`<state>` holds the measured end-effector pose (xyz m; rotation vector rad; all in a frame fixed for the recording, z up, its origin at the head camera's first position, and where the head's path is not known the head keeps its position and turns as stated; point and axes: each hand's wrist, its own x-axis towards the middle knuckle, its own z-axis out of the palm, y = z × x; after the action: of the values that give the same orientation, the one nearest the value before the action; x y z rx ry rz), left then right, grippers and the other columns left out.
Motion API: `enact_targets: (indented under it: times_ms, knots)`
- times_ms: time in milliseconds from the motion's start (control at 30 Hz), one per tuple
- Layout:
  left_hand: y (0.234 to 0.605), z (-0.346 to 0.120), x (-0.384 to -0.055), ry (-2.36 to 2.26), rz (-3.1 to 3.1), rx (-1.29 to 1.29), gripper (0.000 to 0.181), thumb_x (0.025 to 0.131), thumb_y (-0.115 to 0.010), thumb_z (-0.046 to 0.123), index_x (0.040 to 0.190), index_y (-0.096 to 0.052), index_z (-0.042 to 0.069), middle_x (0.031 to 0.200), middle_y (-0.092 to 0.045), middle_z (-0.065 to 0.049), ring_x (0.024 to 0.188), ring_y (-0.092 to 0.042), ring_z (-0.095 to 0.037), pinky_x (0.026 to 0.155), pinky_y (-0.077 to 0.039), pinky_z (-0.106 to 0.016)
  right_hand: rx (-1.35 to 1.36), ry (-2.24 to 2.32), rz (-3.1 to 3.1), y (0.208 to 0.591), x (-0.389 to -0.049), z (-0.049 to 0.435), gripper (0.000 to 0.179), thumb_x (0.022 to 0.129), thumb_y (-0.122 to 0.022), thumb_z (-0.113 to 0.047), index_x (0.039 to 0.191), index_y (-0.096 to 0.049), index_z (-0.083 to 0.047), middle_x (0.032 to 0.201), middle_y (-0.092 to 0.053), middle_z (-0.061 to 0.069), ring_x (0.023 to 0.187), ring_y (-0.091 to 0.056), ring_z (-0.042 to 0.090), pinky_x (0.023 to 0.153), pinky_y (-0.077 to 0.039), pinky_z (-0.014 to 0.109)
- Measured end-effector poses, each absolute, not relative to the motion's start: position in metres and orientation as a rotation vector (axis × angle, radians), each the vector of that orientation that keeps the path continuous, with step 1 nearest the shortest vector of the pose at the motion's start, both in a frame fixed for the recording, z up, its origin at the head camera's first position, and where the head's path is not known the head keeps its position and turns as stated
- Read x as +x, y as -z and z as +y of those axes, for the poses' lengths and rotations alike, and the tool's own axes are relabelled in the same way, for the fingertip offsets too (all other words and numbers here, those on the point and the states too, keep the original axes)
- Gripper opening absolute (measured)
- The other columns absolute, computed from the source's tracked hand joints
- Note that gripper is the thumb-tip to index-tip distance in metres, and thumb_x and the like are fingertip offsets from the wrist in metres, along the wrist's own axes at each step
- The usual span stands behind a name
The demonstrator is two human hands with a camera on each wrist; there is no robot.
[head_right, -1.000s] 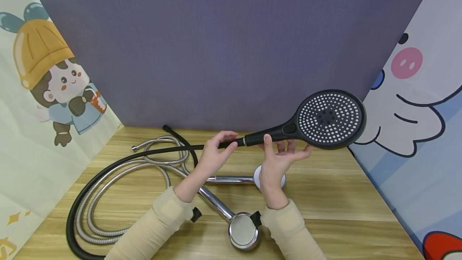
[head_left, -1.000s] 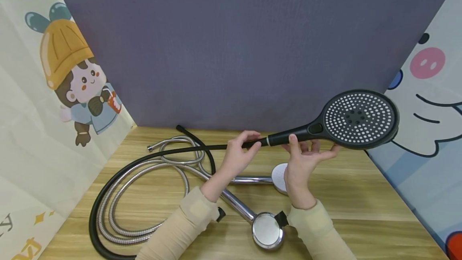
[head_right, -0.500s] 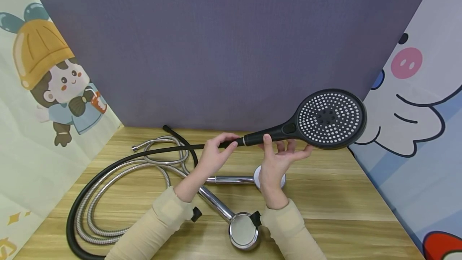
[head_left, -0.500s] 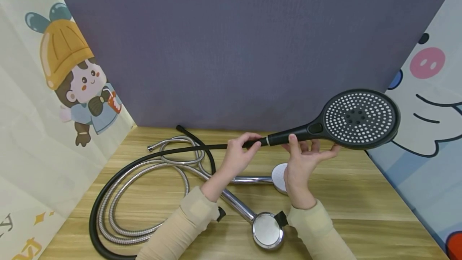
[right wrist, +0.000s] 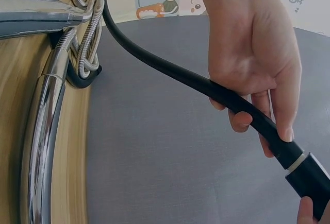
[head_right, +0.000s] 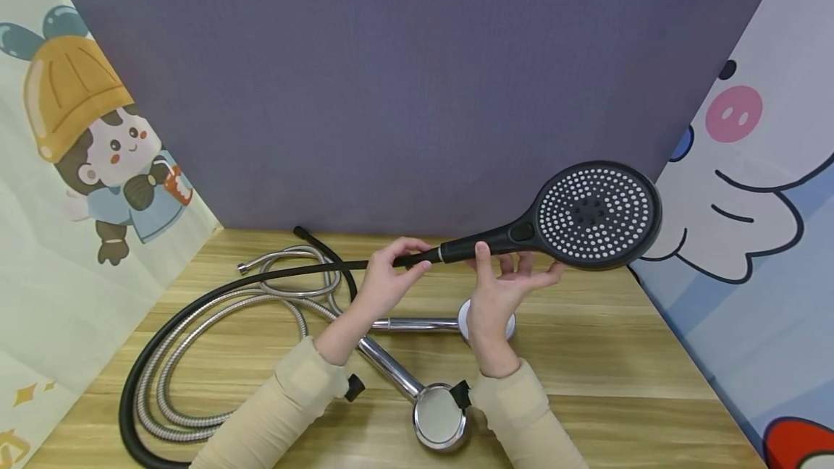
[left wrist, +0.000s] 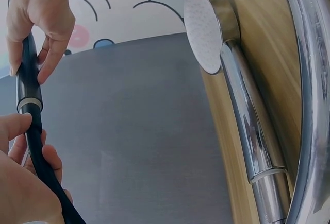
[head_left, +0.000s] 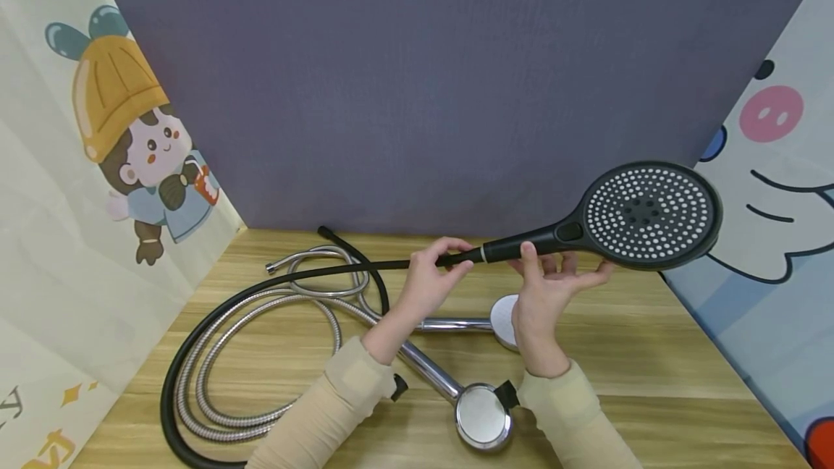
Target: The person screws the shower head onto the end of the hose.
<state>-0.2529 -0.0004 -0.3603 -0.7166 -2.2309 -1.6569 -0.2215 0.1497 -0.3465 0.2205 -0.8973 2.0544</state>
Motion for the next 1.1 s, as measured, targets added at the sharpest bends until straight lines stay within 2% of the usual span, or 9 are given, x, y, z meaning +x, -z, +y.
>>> enact_targets:
  times_ms: [300, 400, 533, 633, 700, 933, 1100]
  knots:
    - [0.3599, -0.0011, -0.253, 1.649, -2.239, -0.719, 0.022, 0.082, -0.074, 0.016, 0.103, -0.067, 0.018, 0.104, -0.067, 0.001, 0.073, -0.056, -0.011, 0.066, -0.05, -0.024, 0.211, -2.051, -0.903, 0.3474, -0.221, 0.1498, 0.099, 0.081, -0.063, 0.013, 0.142, -0.004, -0.036, 0.118, -0.042, 0.018, 0.086, -0.06, 0.027, 0.069, -0.058, 0.04]
    - [0.3597, -0.002, -0.2525, 1.696, -2.222, -0.74, 0.023, 0.084, -0.072, 0.016, 0.105, -0.066, 0.019, 0.106, -0.066, 0.003, 0.08, -0.057, -0.012, 0.068, -0.051, -0.027, 0.223, -2.042, -0.91, 0.348, -0.2207, 0.1501, 0.099, 0.081, -0.063, 0.013, 0.143, -0.003, -0.036, 0.118, -0.043, 0.018, 0.087, -0.06, 0.027, 0.069, -0.058, 0.041]
    - [0.3563, -0.0033, -0.2495, 1.731, -2.196, -0.779, 0.024, 0.087, -0.068, 0.016, 0.11, -0.063, 0.014, 0.109, -0.067, -0.001, 0.097, -0.059, -0.017, 0.082, -0.05, -0.037, 0.226, -2.043, -0.906, 0.3478, -0.2203, 0.1503, 0.099, 0.081, -0.063, 0.013, 0.143, -0.003, -0.037, 0.118, -0.042, 0.018, 0.088, -0.06, 0.028, 0.069, -0.058, 0.041]
    - [0.3556, -0.0034, -0.2491, 1.693, -2.207, -0.783, 0.024, 0.089, -0.065, 0.017, 0.111, -0.063, 0.009, 0.109, -0.068, -0.003, 0.104, -0.06, -0.021, 0.09, -0.047, -0.04, 0.218, -2.052, -0.894, 0.347, -0.22, 0.1502, 0.099, 0.081, -0.063, 0.014, 0.143, -0.004, -0.037, 0.117, -0.042, 0.018, 0.086, -0.059, 0.027, 0.069, -0.058, 0.041]
    - [0.3578, -0.003, -0.2512, 1.664, -2.23, -0.77, 0.023, 0.089, -0.064, 0.018, 0.111, -0.063, 0.01, 0.108, -0.068, -0.002, 0.103, -0.061, -0.02, 0.089, -0.048, -0.038, 0.219, -2.051, -0.894, 0.3467, -0.2198, 0.1501, 0.099, 0.081, -0.063, 0.014, 0.143, -0.004, -0.037, 0.116, -0.042, 0.017, 0.085, -0.059, 0.027, 0.068, -0.058, 0.041]
    - [0.3578, -0.0025, -0.251, 1.647, -2.257, -0.763, 0.023, 0.09, -0.063, 0.018, 0.11, -0.065, 0.006, 0.105, -0.069, -0.004, 0.098, -0.063, -0.019, 0.081, -0.051, -0.046, 0.219, -2.046, -0.899, 0.3469, -0.2199, 0.1498, 0.099, 0.081, -0.063, 0.014, 0.143, -0.005, -0.037, 0.115, -0.043, 0.017, 0.084, -0.059, 0.026, 0.068, -0.058, 0.04]
    - [0.3578, -0.0025, -0.2506, 1.652, -2.244, -0.771, 0.023, 0.09, -0.064, 0.019, 0.109, -0.065, 0.007, 0.104, -0.069, -0.004, 0.095, -0.063, -0.016, 0.079, -0.052, -0.043, 0.214, -2.042, -0.905, 0.3467, -0.2193, 0.1498, 0.098, 0.081, -0.063, 0.013, 0.142, -0.005, -0.037, 0.114, -0.044, 0.017, 0.084, -0.059, 0.026, 0.068, -0.058, 0.041]
